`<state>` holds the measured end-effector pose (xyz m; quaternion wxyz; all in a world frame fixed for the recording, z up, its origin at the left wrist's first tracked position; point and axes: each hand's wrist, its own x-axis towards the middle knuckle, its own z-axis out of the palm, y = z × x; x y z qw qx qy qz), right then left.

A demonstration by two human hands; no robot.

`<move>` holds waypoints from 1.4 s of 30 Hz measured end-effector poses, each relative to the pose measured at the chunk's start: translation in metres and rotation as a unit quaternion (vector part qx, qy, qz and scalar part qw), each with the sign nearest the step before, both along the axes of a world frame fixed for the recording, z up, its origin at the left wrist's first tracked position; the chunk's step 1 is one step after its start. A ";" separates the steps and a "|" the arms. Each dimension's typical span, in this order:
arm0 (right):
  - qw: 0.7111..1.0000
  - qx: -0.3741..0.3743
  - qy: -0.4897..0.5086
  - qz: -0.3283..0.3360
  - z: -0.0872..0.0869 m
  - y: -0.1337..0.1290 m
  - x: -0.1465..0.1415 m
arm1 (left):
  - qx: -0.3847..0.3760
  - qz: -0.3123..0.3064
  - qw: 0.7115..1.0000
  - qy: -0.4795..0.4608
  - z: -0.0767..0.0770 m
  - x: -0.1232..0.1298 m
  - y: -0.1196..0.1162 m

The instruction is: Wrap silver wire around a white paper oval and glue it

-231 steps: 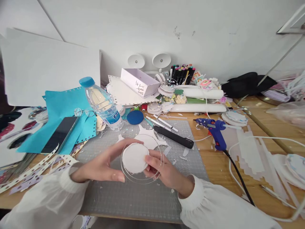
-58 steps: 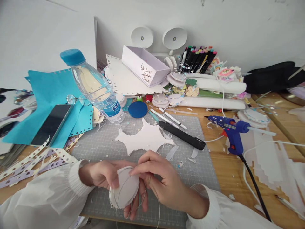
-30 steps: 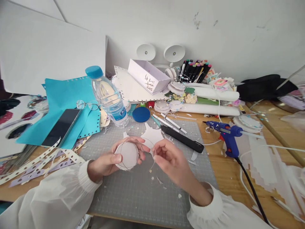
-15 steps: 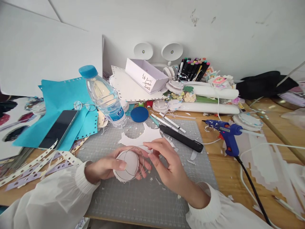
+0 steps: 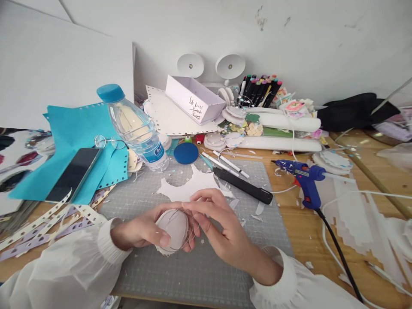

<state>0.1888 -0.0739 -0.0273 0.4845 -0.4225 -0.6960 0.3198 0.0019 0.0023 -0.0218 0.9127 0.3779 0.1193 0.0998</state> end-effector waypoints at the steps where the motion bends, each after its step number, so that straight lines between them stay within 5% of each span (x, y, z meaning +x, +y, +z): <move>1: 0.999 0.010 -0.008 -0.031 0.000 -0.001 -0.001 | 0.010 0.010 1.000 0.000 0.000 0.000 0.000; 5: 0.987 0.034 0.002 -0.156 0.001 -0.003 -0.004 | 0.121 0.091 0.988 0.038 -0.002 0.001 -0.003; 10: 0.997 0.017 -0.008 -0.073 0.003 -0.002 -0.007 | 0.325 0.218 0.911 0.126 -0.006 0.001 -0.007; 16: 0.998 0.026 -0.027 -0.052 0.004 -0.003 -0.014 | 0.423 0.237 0.865 0.133 -0.006 -0.001 -0.010; 31: 0.987 0.119 -0.109 -0.007 -0.001 -0.006 -0.009 | 0.221 0.164 0.960 0.041 0.000 -0.002 0.000; 42: 0.975 0.172 -0.144 -0.005 0.000 -0.006 -0.005 | 0.136 0.100 0.986 0.002 -0.001 -0.004 0.000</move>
